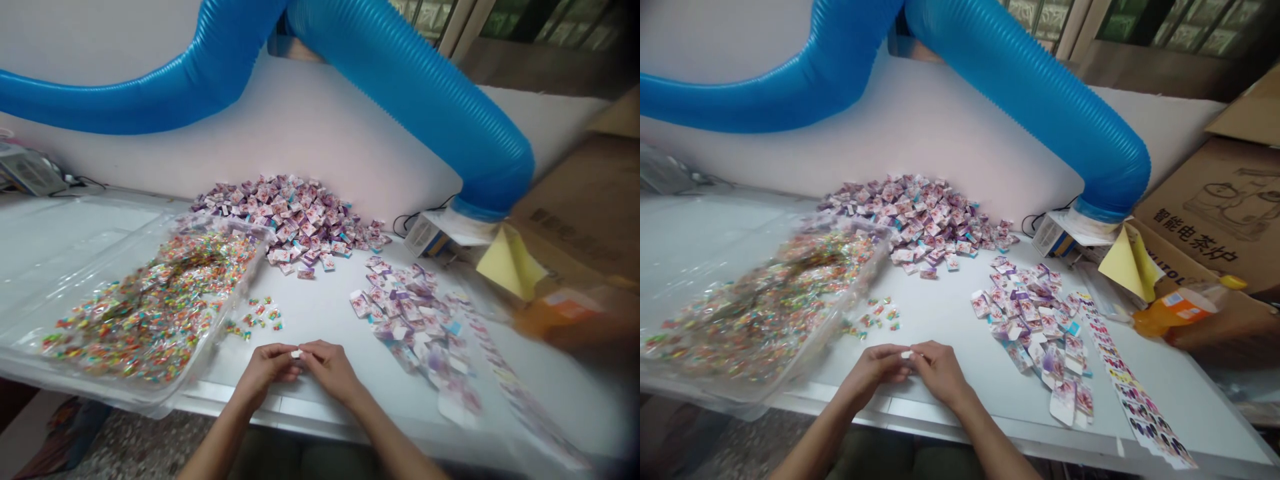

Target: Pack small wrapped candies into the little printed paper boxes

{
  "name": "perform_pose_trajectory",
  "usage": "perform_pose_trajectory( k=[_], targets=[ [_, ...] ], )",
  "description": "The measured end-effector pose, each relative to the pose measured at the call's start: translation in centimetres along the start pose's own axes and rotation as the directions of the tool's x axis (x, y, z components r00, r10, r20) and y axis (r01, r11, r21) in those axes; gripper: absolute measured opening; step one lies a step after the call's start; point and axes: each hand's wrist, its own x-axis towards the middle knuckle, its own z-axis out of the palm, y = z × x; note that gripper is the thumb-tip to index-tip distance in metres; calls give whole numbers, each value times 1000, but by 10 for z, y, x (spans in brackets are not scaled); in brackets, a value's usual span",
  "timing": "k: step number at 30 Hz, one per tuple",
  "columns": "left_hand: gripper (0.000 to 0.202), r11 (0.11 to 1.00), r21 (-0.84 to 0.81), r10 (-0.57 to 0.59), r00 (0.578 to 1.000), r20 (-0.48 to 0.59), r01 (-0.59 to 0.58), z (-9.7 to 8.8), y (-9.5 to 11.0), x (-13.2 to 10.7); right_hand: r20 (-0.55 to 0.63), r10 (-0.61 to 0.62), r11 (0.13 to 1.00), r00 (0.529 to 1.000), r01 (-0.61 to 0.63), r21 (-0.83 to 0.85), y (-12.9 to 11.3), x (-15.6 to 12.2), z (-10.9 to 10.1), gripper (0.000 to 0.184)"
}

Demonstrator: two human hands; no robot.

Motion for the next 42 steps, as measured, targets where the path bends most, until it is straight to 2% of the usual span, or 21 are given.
perform_pose_trajectory(
  k=[5, 8, 11, 13, 15, 17, 19, 23, 25, 27, 32, 34, 36, 38, 39, 41, 42],
  targets=[
    [39, 1000, -22, 2, 1000, 18, -2, -4, -1, 1, 136, 35, 983, 990, -9, -183, -7, 5, -8, 26],
    [39, 999, -32, 9, 999, 34, -8, -5, -2, 0, 202, -33, 970, 979, 80, -228, -9, 7, -13, 26],
    [40, 999, -36, 2, 999, 40, -1, -4, -3, 0, 286, -150, 939, 946, 227, -260, -2, 6, -17, 25],
    [40, 999, -41, 5, 999, 43, -3, -4, -5, -1, 315, -276, 874, 908, 373, -310, 7, 2, -17, 27],
    [41, 999, -44, 17, 999, 49, -14, -5, -8, -2, 315, -422, 754, 850, 522, -399, 17, -3, -15, 32],
    [41, 999, -44, 35, 998, 53, -32, -7, -11, -3, 283, -523, 635, 804, 589, -500, 25, -8, -11, 35],
    [44, 997, -29, 71, 995, 69, -69, -9, -16, -3, 244, -555, 588, 795, 582, -561, 26, -11, -8, 35],
    [46, 977, 48, 200, 969, 146, -209, -13, -24, 2, 208, -491, 615, 846, 506, -605, 14, -9, -2, 27],
    [43, 969, 66, 226, 962, 155, -238, -14, -25, 5, 175, -488, 615, 855, 480, -625, 9, -4, 1, 24],
    [40, 968, 71, 227, 961, 156, -240, -14, -23, 7, 157, -519, 607, 840, 492, -625, 10, 0, 4, 24],
    [39, 968, 93, 213, 959, 189, -233, -14, -11, 6, 195, -614, 550, 765, 592, -589, 32, 1, 8, 28],
    [40, 968, 101, 209, 959, 194, -232, -14, -8, 6, 185, -609, 576, 771, 590, -566, 35, -2, 8, 31],
    [42, 966, 108, 209, 958, 196, -233, -15, -8, 7, 168, -529, 661, 831, 529, -532, 30, -5, 5, 33],
    [45, 966, 111, 208, 959, 193, -232, -16, -11, 8, 219, -351, 769, 910, 414, -487, 17, -2, -4, 31],
    [49, 967, 117, 204, 962, 180, -227, -17, -12, 9, 276, -245, 820, 929, 351, -452, 9, 3, -11, 27],
    [56, 967, 139, 197, 973, 124, -213, -20, -17, 11, 344, -79, 927, 936, 195, -320, -9, 20, -33, 19],
    [58, 966, 150, 197, 977, 87, -208, -21, -18, 11, 340, -37, 965, 940, 123, -233, -16, 31, -49, 18]
  ],
)
